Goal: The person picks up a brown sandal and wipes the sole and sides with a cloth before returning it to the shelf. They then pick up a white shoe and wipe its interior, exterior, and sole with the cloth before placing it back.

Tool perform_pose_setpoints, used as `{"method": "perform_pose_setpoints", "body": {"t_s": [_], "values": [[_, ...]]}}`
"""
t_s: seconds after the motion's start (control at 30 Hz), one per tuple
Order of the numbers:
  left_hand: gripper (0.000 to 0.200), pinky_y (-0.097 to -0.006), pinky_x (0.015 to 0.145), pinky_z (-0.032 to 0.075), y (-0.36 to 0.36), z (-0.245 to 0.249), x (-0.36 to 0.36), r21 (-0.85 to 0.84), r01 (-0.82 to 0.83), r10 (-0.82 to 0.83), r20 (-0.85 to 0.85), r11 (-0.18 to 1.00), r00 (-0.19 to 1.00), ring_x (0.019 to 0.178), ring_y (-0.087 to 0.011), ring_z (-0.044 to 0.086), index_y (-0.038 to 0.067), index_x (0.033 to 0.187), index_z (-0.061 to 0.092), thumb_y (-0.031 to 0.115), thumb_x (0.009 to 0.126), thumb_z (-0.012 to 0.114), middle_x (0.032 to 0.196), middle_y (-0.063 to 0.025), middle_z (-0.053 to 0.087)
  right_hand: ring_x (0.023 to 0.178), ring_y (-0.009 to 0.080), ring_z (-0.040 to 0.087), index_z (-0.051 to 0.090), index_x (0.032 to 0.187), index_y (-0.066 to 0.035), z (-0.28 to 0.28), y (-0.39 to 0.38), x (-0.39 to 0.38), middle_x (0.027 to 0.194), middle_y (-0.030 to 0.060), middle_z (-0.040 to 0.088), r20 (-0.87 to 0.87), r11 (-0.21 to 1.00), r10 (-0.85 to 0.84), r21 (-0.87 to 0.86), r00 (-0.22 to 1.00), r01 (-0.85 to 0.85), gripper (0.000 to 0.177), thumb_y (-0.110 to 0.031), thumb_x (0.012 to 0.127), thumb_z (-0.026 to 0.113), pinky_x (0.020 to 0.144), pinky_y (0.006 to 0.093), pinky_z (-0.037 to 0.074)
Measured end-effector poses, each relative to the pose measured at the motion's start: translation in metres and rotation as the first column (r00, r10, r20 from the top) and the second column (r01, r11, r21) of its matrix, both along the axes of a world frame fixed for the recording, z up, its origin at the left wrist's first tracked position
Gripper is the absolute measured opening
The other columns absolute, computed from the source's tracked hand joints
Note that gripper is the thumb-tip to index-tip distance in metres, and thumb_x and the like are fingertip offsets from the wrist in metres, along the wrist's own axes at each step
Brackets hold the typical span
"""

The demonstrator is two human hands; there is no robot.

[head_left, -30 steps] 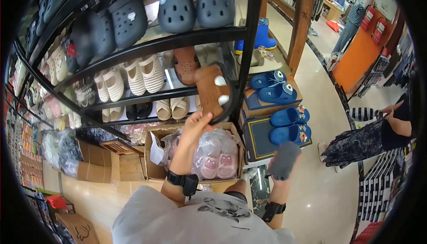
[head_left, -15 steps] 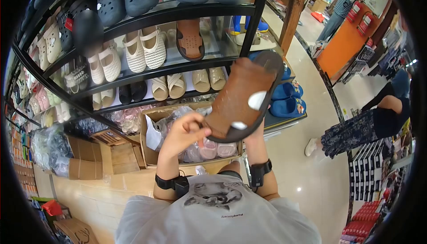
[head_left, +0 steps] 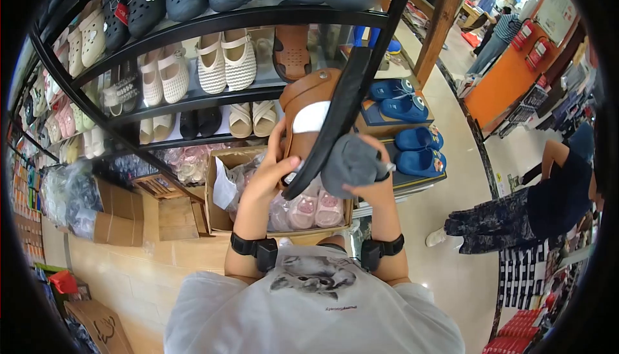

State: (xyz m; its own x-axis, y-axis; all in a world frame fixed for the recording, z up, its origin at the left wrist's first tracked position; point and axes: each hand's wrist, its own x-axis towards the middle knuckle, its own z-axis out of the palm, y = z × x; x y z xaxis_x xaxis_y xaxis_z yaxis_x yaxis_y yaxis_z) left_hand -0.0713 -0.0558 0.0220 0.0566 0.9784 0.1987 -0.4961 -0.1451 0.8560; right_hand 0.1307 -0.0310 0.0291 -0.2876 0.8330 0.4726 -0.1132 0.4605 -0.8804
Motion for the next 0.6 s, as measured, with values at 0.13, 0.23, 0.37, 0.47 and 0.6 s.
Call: {"method": "perform_pose_setpoints", "body": {"t_s": [0.13,0.23,0.37,0.47,0.6], "values": [[0.068,-0.0341,0.094,0.036,0.006,-0.020,0.005,-0.227,0.102,0.013,0.457,0.969,0.889,0.111,-0.0246,0.046,0.005,0.132,0.025,0.029,0.077,0.056,0.124,-0.0185,0.042,0.099,0.0272,0.053,0.055,0.107,-0.003,0.027,-0.016,-0.012,0.106,0.0136,0.056,0.367,0.891,0.037,0.410,0.930,-0.197,0.060,-0.019,0.052,0.074,0.085,0.0339,0.041],[0.064,-0.0348,0.087,0.043,-0.003,-0.005,0.006,-0.266,0.111,0.056,0.551,0.958,0.833,0.100,-0.0254,0.054,0.002,0.130,0.030,0.029,0.077,0.055,0.115,-0.0185,0.051,0.092,0.0305,0.055,0.057,0.105,-0.003,0.045,-0.024,-0.023,0.101,0.0139,0.057,0.325,0.826,-0.070,0.549,0.943,-0.128,0.050,-0.014,0.057,0.066,0.079,0.0348,0.043],[0.072,-0.0326,0.088,0.042,-0.007,-0.023,-0.010,-0.236,0.070,0.026,0.383,0.969,0.923,0.100,-0.0243,0.055,-0.001,0.129,0.030,0.032,0.072,0.057,0.113,-0.0175,0.052,0.092,0.0306,0.056,0.057,0.103,-0.003,0.064,-0.014,-0.018,0.103,0.0144,0.057,0.312,0.746,-0.247,0.666,0.917,-0.025,0.047,-0.008,0.057,0.062,0.079,0.0356,0.044],[0.081,-0.0297,0.093,0.036,-0.025,-0.007,-0.016,-0.231,0.073,-0.006,0.278,0.970,0.961,0.108,-0.0221,0.049,-0.001,0.131,0.027,0.035,0.066,0.060,0.120,-0.0166,0.047,0.094,0.0308,0.055,0.056,0.105,-0.003,0.092,-0.007,-0.007,0.104,0.0142,0.057,0.222,0.662,-0.445,0.733,0.867,0.152,0.055,-0.007,0.051,0.068,0.081,0.0355,0.044],[0.081,-0.0260,0.093,0.034,-0.060,0.031,-0.009,-0.328,-0.035,0.115,0.228,0.944,0.967,0.108,-0.0202,0.047,-0.002,0.131,0.026,0.035,0.065,0.057,0.122,-0.0156,0.045,0.099,0.0261,0.054,0.052,0.110,-0.003,0.117,0.004,0.006,0.108,0.0120,0.056,0.018,0.579,-0.655,0.653,0.755,0.487,0.062,-0.002,0.051,0.071,0.085,0.0324,0.041]]}}
